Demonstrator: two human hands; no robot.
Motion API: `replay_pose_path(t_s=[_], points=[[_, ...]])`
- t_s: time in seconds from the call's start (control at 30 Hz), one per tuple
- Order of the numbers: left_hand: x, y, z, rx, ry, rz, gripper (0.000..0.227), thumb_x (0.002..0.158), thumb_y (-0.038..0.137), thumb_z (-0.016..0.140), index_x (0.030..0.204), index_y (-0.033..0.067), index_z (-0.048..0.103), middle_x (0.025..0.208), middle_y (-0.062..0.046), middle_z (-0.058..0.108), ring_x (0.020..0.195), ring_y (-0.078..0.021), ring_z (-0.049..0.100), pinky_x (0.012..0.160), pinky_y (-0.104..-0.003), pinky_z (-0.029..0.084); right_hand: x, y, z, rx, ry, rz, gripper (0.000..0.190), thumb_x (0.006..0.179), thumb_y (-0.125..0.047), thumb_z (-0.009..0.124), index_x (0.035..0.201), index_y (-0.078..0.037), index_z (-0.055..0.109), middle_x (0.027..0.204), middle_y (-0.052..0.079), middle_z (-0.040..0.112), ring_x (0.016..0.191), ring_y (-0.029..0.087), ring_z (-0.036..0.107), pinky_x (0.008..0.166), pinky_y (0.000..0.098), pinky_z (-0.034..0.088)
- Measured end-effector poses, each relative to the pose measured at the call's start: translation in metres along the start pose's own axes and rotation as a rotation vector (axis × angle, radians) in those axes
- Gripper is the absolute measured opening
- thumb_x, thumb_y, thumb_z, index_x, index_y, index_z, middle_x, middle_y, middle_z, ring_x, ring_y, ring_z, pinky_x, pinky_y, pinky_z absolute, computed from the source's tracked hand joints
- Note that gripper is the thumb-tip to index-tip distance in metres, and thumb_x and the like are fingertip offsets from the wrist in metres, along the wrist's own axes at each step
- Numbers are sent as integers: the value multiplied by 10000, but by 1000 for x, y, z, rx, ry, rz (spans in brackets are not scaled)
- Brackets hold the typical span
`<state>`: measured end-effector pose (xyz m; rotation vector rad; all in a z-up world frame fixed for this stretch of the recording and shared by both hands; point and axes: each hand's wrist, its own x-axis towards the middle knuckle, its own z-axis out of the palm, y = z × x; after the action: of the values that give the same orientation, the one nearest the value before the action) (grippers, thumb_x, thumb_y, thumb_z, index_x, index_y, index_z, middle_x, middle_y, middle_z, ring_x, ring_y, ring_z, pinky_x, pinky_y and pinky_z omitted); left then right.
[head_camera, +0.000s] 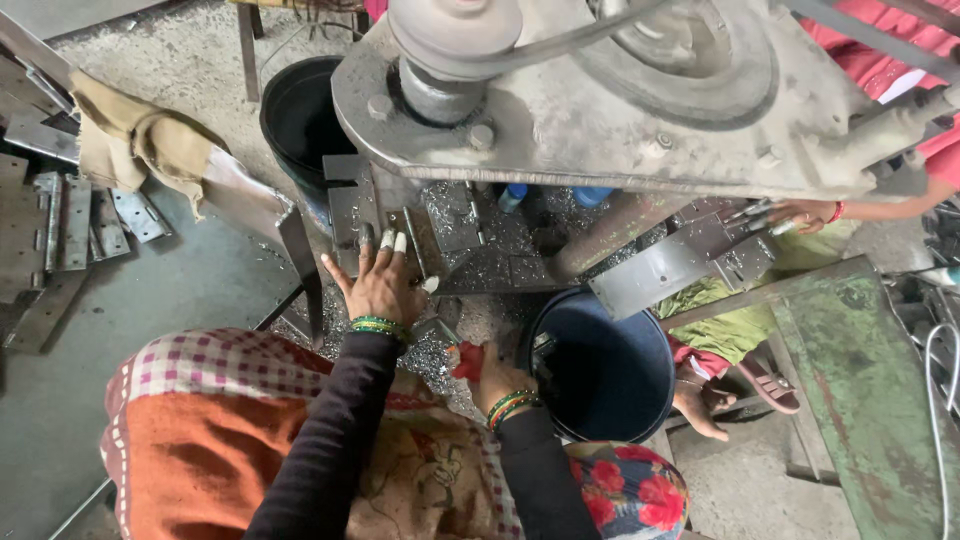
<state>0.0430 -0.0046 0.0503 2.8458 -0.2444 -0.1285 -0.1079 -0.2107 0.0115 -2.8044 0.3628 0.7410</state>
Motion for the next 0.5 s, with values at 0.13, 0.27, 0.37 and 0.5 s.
replay_pose_path(t_s=[0.13,0.27,0.37,0.5], points=[[-3,-5,-4,-120,144,30,731,887,570,616,1483,171,478,1615,-38,400,1500,-327,270,1077,-807,-130,19,-2,40,242,16,48,749,899,-152,642,1513,-190,214,1293,405,516,1071,538,633,874,583,522],[-15,-5,-1,-163,309,55,640,990,519,579,1514,155,526,1576,-34,513,1517,-313,366,1151,-808,-89,14,4,54,218,38,75,703,907,-197,665,1475,-195,251,1371,400,458,1128,534,605,918,567,510],[-9,-6,-8,-131,191,2,615,907,567,606,1384,181,557,1559,-21,491,1488,-306,341,1104,-799,-99,17,-7,22,90,2,89,702,908,-234,685,1463,-141,265,1327,387,514,1146,518,611,942,542,516],[-16,-5,-2,-141,269,35,709,884,503,637,1503,177,517,1524,-36,522,1489,-304,358,1138,-778,-100,-3,-6,-5,-27,18,12,615,899,-319,683,1372,-85,366,1191,279,697,1107,456,682,912,554,534]])
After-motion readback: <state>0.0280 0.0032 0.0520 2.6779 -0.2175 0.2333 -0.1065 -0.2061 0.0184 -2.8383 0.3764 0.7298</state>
